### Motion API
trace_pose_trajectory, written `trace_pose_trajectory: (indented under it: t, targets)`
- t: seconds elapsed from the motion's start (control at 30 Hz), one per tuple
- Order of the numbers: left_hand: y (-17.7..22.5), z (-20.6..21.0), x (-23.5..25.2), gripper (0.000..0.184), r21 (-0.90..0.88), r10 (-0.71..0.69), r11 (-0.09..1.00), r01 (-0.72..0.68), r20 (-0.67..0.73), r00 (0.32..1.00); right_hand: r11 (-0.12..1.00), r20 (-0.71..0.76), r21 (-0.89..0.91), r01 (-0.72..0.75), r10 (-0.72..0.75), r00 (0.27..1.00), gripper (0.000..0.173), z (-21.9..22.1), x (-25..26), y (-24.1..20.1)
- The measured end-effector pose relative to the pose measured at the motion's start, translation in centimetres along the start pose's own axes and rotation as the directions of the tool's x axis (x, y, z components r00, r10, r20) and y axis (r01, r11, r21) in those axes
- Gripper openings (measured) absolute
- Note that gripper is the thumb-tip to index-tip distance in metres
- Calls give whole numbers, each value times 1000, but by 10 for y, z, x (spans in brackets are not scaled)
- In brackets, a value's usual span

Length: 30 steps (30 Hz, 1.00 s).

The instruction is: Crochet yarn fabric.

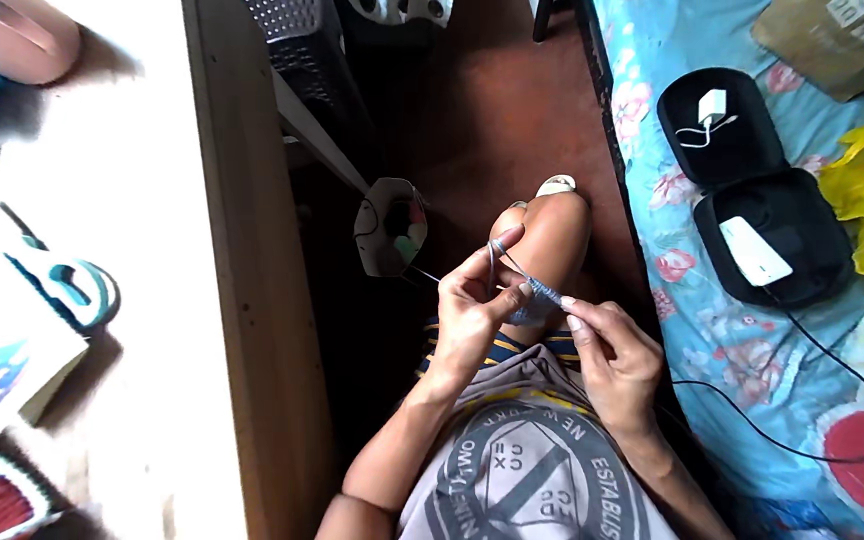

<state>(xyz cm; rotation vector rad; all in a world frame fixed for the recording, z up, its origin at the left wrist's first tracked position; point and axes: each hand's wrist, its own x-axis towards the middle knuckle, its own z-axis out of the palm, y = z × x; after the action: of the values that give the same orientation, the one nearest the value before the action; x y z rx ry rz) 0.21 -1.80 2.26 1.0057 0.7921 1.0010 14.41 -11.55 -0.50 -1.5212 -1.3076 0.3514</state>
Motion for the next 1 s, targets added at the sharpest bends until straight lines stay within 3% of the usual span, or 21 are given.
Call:
trace_pose_trajectory:
  t: [0.07, 0.17, 0.23, 0.33, 0.4, 0.5, 0.73, 1.0]
  targets:
    - [-5, 4, -4, 58, 0, 49, 999, -49, -28, 998, 937, 93, 293, -189, 168, 981, 16, -2, 1, 1]
    - [-13, 8, -5, 56, -13, 90, 996, -91, -72, 993, 860, 117, 412, -300, 277, 954, 18, 1, 1, 0]
    - [-15, 11, -4, 57, -31, 84, 996, -88, -101, 991, 911, 61, 323, -256, 250, 966, 17, 4, -2, -1]
    - [-17, 11, -3, 56, -64, 73, 995, -80, -112, 991, 999, -64, -20, -30, 28, 998, 17, 9, -5, 3]
    - [-17, 10, -2, 54, -74, 65, 995, -72, -100, 993, 967, -98, -240, 85, -112, 989, 19, 9, -5, 4]
    - [-14, 6, -1, 52, -46, 65, 997, -69, -76, 995, 908, -78, -389, 155, -200, 977, 22, 7, -4, 2]
    - [-5, -6, 6, 50, -16, -29, 999, 30, 26, 999, 955, -22, -264, 137, -149, 989, 22, -2, -1, 7]
    - [-6, -6, 6, 52, -64, -51, 997, 53, 47, 998, 985, -1, -130, 111, -112, 994, 21, -6, 2, 11]
